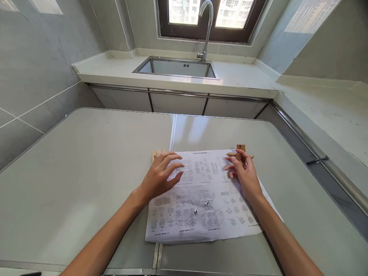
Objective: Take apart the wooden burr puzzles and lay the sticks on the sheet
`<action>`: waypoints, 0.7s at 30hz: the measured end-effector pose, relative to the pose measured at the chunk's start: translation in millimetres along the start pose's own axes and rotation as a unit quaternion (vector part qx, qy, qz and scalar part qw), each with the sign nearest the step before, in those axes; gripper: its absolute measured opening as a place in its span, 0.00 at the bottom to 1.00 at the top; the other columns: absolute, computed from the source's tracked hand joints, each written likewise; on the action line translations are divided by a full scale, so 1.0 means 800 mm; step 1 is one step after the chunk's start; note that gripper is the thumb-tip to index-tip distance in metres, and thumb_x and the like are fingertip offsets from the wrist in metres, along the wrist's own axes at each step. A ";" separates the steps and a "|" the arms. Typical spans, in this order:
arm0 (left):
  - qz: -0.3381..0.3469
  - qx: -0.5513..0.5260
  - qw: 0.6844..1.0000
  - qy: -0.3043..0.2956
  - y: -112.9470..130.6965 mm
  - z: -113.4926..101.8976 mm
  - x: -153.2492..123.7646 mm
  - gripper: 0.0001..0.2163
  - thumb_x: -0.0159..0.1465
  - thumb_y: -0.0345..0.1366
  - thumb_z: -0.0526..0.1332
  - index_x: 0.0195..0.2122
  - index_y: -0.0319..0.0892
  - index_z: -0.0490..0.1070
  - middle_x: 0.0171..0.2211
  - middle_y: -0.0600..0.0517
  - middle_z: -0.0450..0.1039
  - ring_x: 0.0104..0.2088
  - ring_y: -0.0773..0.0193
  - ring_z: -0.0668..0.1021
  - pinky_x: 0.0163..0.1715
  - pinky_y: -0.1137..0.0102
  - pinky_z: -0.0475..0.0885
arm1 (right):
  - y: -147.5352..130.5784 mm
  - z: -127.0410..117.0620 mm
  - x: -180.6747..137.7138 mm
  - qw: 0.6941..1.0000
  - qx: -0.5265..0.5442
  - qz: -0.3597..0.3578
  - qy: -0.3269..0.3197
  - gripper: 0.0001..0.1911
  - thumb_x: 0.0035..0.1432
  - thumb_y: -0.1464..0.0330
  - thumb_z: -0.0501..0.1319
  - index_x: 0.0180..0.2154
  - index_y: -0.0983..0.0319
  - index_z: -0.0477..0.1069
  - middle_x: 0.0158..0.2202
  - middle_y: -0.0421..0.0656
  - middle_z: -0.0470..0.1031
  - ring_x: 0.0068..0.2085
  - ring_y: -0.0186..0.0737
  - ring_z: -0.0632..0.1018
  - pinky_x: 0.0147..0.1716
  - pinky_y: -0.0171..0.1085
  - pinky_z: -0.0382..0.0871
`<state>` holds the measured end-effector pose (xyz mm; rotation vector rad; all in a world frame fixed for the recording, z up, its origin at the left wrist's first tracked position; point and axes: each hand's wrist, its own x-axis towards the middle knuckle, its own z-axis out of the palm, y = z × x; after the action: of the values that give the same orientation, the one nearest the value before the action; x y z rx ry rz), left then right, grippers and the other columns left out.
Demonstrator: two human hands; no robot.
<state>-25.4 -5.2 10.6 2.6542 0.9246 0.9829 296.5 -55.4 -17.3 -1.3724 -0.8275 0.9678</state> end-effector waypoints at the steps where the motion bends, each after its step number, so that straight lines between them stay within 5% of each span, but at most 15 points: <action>1: 0.008 -0.006 1.000 -0.008 0.003 0.002 0.000 0.07 0.70 0.32 0.64 0.48 0.50 0.76 0.54 0.47 0.80 0.60 0.49 0.77 0.60 0.50 0.71 | 0.002 0.001 0.001 1.000 0.000 -0.006 0.004 0.25 0.62 0.49 0.70 0.53 0.55 0.71 0.46 0.44 0.77 0.31 0.35 0.78 0.23 0.32 0.69; 4: 0.023 -0.017 0.999 -0.038 0.010 0.009 -0.002 0.06 0.72 0.32 0.62 0.46 0.49 0.76 0.52 0.47 0.81 0.58 0.51 0.79 0.58 0.52 0.74 | 0.007 0.003 -0.003 1.000 -0.014 -0.027 0.002 0.20 0.67 0.48 0.65 0.39 0.59 0.73 0.34 0.40 0.73 0.27 0.32 0.70 0.23 0.33 0.66; 9: 0.010 -0.075 0.995 -0.067 0.024 0.016 -0.004 0.06 0.73 0.33 0.61 0.49 0.48 0.75 0.52 0.45 0.81 0.56 0.51 0.79 0.57 0.52 0.76 | 0.001 0.014 -0.029 0.994 -0.041 -0.037 -0.090 0.20 0.72 0.48 0.60 0.38 0.58 0.71 0.28 0.37 0.68 0.27 0.35 0.67 0.29 0.35 0.65; 17: -0.122 -0.304 0.941 -0.085 0.052 0.026 -0.008 0.52 0.56 0.49 0.79 0.75 0.52 0.49 0.68 0.36 0.67 0.67 0.40 0.73 0.66 0.45 0.70 | -0.002 0.033 -0.068 0.940 0.021 0.012 -0.341 0.20 0.74 0.50 0.58 0.39 0.58 0.70 0.26 0.37 0.69 0.24 0.35 0.67 0.29 0.39 0.64; 21: -0.138 -0.379 0.909 -0.101 0.060 0.025 -0.006 0.49 0.55 0.44 0.80 0.73 0.50 0.54 0.63 0.39 0.74 0.66 0.41 0.74 0.66 0.47 0.69 | 0.002 0.036 -0.077 0.904 0.064 0.053 -0.420 0.16 0.75 0.52 0.58 0.42 0.58 0.69 0.28 0.37 0.71 0.23 0.33 0.68 0.28 0.38 0.64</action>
<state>8.7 -45.0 9.3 1.8648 0.6593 0.7678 245.7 -100.3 -12.9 -0.8575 -1.2951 1.7143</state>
